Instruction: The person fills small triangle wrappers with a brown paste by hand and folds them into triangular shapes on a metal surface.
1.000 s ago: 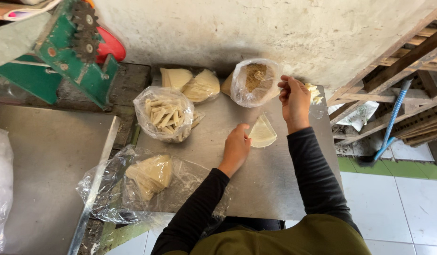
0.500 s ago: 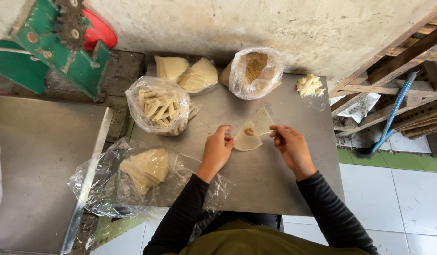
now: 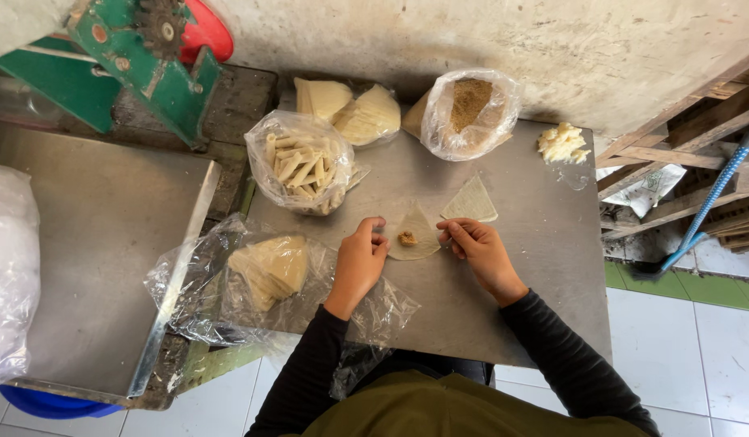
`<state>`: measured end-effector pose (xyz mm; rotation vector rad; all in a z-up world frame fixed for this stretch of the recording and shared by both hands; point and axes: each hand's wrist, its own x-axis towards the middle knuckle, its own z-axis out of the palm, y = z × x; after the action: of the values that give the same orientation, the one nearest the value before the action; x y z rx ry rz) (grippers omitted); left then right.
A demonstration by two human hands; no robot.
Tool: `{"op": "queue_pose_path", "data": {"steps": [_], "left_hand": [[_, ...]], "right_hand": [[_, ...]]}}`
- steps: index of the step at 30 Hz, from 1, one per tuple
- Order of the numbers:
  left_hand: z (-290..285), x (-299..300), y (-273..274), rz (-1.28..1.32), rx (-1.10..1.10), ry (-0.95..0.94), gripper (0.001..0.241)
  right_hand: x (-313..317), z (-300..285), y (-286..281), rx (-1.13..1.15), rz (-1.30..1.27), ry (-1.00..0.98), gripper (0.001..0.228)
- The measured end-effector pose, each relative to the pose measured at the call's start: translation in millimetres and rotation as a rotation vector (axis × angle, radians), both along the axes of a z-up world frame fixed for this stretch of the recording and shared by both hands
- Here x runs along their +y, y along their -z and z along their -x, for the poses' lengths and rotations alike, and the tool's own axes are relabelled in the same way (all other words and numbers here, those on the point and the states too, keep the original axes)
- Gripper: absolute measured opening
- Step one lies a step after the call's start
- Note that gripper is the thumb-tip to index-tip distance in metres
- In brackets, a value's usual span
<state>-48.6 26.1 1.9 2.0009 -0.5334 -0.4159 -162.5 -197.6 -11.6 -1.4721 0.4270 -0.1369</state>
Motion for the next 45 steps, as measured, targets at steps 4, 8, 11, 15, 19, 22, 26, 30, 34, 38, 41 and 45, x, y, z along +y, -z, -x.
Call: {"op": "queue_pose_path", "data": {"steps": [4, 8, 11, 15, 19, 22, 26, 30, 34, 38, 41, 45], "left_hand": [[1, 1, 1, 0.016, 0.009, -0.001, 0.037], [2, 0, 1, 0.030, 0.000, -0.003, 0.039], [3, 1, 2, 0.030, 0.016, 0.005, 0.039], [5, 2, 2, 0.046, 0.011, 0.006, 0.039], [6, 1, 1, 0.067, 0.006, 0.011, 0.039], [6, 0, 0, 0.060, -0.005, 0.012, 0.040], [8, -2, -2, 0.049, -0.007, 0.017, 0.037], [11, -4, -5, 0.062, -0.007, 0.041, 0.032], [11, -5, -8, 0.074, -0.007, 0.054, 0.035], [12, -7, -10, 0.073, -0.003, 0.069, 0.040], [13, -9, -10, 0.103, -0.028, 0.089, 0.043], [13, -13, -4, 0.134, -0.084, 0.099, 0.044]], "right_hand": [[1, 4, -1, -0.015, 0.109, -0.071, 0.029], [-4, 11, 1, -0.040, 0.172, -0.121, 0.027], [-9, 18, 3, -0.045, 0.175, -0.138, 0.027], [-17, 25, 6, -0.061, 0.179, -0.129, 0.026], [-26, 33, 7, -0.077, 0.233, -0.112, 0.026], [-29, 38, 4, -0.079, 0.253, -0.101, 0.026], [-31, 39, -8, -0.121, 0.273, -0.036, 0.023], [-47, 19, -36, -0.331, 0.277, 0.210, 0.018], [-72, -31, -74, -0.575, 0.249, 0.387, 0.034], [-65, -80, -92, -0.427, 0.755, 0.418, 0.039], [-42, -83, -88, -0.464, 1.246, 0.384, 0.049], [-6, -39, -64, -0.226, 1.215, 0.270, 0.030]]}}
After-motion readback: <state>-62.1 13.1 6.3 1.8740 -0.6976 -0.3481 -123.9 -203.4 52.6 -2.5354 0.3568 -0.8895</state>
